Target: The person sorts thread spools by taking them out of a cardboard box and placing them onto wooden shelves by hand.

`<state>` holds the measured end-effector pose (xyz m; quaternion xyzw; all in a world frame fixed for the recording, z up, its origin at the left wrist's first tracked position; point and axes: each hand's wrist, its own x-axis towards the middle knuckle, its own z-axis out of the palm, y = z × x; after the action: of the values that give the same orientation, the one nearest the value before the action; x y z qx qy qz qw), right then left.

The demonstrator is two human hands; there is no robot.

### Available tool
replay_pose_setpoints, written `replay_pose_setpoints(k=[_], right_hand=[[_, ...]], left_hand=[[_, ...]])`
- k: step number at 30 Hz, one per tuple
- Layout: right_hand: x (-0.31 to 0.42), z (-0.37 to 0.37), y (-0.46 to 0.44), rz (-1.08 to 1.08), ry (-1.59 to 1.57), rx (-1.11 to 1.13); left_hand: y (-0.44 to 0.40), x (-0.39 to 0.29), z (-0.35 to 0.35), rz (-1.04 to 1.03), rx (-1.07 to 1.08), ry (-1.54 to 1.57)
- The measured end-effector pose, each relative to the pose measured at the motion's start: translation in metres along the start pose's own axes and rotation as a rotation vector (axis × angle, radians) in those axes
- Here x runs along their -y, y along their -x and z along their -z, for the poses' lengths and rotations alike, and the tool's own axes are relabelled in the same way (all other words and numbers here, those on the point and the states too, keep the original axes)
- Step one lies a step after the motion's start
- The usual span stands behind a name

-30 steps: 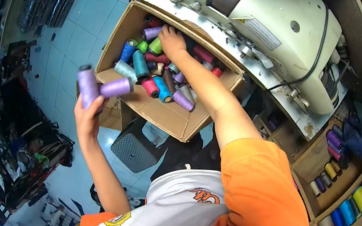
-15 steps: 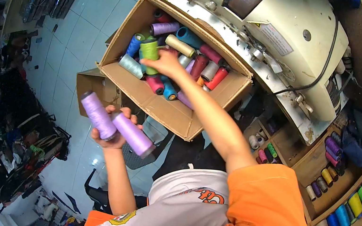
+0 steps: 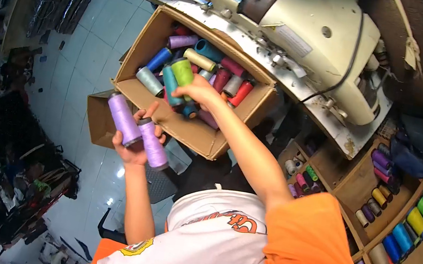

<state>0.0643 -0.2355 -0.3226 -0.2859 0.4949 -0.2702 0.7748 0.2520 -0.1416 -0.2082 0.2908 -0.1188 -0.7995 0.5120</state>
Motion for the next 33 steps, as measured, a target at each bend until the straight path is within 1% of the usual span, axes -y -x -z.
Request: replay_pose_setpoints(k=[2,3,4,5,6,8,10,11,14,16,18,19,20,22,24,26,27,28,29,31,33], right_hand=[[0.026,0.019,0.061,0.191,-0.028,0.074],[0.04,0.024,0.09,0.216,-0.102,0.105],[0.049,0.031,0.111,0.25,-0.087,0.146],[0.056,0.038,0.131,0.223,0.104,0.137],[0.064,0.044,0.152,0.178,0.288,0.113],[0.077,0.055,0.201,0.193,0.56,-0.118],[0.057,0.079,0.236,0.25,0.305,-0.198],[0.049,0.087,0.258,0.349,0.222,-0.283],[0.014,0.118,0.329,0.252,0.031,-0.51],[0.009,0.131,0.388,0.024,-0.322,-0.787],[-0.028,0.157,0.433,0.106,-0.467,-1.109],[-0.048,0.172,0.451,0.102,-0.487,-1.294],[-0.067,0.191,0.465,0.1,-0.503,-1.474],[-0.105,0.235,0.497,0.057,-0.489,-1.599],[-0.125,0.282,0.516,0.023,-0.683,-1.698],[-0.151,0.329,0.524,-0.113,-0.591,-1.975],[-0.191,0.372,0.547,-0.292,-0.488,-1.972],[-0.22,0.407,0.562,-0.446,-0.395,-2.04],[-0.244,0.438,0.577,-0.616,-0.295,-2.127],[-0.287,0.489,0.613,-0.937,-0.201,-2.229],[-0.335,0.536,0.651,-1.197,-0.161,-2.241]], left_hand=[[-0.013,0.0,-0.009,0.073,0.11,0.018],[-0.019,0.004,-0.017,0.122,0.135,0.006],[-0.025,0.013,-0.027,0.182,0.168,0.0],[-0.028,0.023,-0.035,0.29,0.181,-0.01],[-0.032,0.036,-0.036,0.44,0.266,-0.051],[-0.039,0.062,-0.059,0.576,0.395,-0.094],[-0.046,0.092,-0.075,0.682,0.525,0.108],[-0.049,0.106,-0.095,0.718,0.547,0.113],[-0.059,0.146,-0.125,0.824,0.599,-0.001],[-0.066,0.169,-0.139,0.935,0.667,0.037],[-0.066,0.192,-0.15,0.984,0.652,-0.003],[-0.068,0.202,-0.158,1.073,0.714,-0.009],[-0.066,0.21,-0.162,1.093,0.714,-0.029],[-0.064,0.225,-0.167,1.145,0.723,-0.062],[-0.063,0.235,-0.172,1.177,0.699,-0.086],[-0.062,0.244,-0.173,1.21,0.672,-0.106],[-0.062,0.248,-0.172,1.223,0.659,-0.112],[-0.062,0.25,-0.171,1.234,0.647,-0.121],[-0.06,0.251,-0.173,1.203,0.585,-0.146],[-0.058,0.254,-0.171,1.2,0.521,-0.154],[-0.058,0.255,-0.168,1.223,0.479,-0.175]])
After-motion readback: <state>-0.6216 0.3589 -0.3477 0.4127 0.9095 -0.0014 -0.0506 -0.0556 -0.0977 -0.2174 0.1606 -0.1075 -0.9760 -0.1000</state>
